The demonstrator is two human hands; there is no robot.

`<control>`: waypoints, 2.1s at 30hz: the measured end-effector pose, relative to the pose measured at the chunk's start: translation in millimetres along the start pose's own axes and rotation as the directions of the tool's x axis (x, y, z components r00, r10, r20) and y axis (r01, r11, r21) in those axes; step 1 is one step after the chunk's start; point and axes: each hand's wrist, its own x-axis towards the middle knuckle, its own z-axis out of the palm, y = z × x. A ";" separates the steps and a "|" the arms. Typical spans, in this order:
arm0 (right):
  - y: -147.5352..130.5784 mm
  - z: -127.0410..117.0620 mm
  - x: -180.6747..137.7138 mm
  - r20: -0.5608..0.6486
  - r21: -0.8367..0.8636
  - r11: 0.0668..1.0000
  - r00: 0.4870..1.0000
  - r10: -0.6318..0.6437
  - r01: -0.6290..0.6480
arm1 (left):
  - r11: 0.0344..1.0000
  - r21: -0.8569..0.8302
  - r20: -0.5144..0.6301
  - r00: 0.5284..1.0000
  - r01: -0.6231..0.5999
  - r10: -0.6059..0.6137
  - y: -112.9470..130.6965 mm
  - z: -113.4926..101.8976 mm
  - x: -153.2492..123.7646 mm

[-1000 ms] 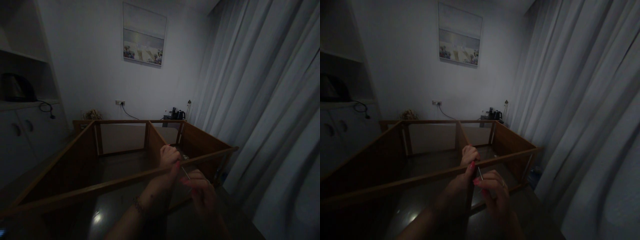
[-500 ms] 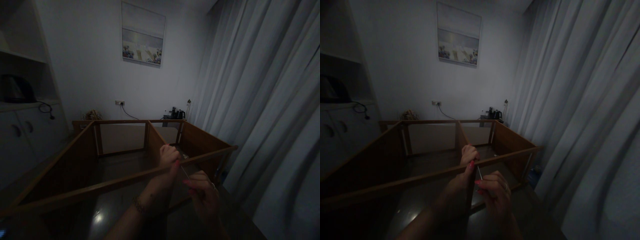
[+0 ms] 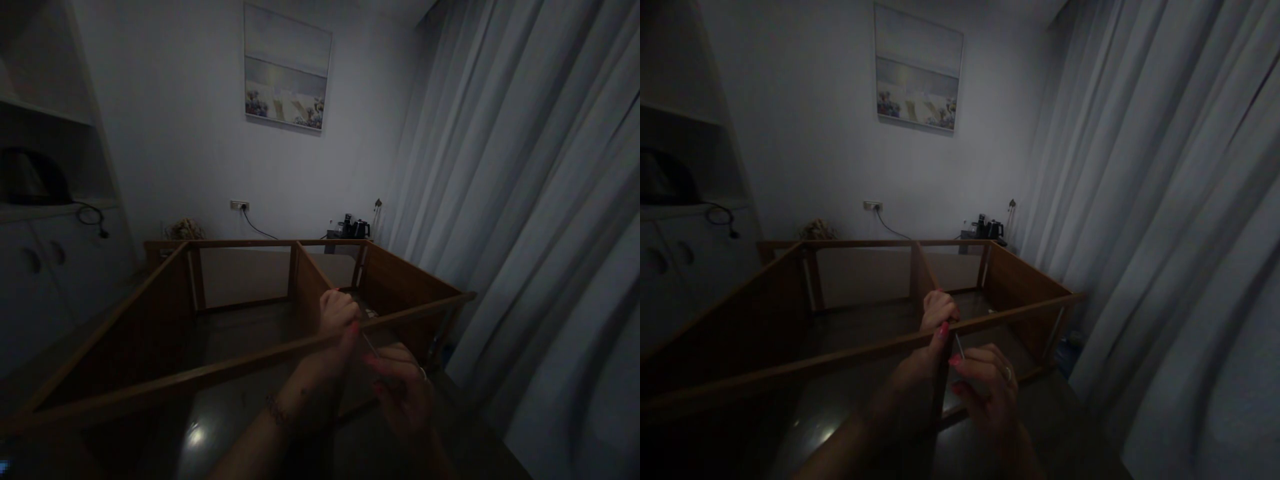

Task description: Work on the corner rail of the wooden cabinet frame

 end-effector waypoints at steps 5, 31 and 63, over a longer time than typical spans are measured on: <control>-0.1 1.7 -1.3 -0.038 0.016 0.999 0.999 0.038 -0.037 | 1.000 -0.006 -0.037 0.999 -0.014 0.014 1.5 0.0 -0.6; -14.4 10.3 -3.1 -0.162 0.141 0.954 0.944 0.287 -0.265 | 1.000 -0.016 -0.046 0.999 -0.021 0.020 -8.8 4.2 2.4; -3.3 0.0 -12.2 -0.103 -0.149 0.981 0.989 0.106 -0.120 | 0.999 -0.016 -0.037 0.999 0.028 -0.029 -1.9 1.1 0.9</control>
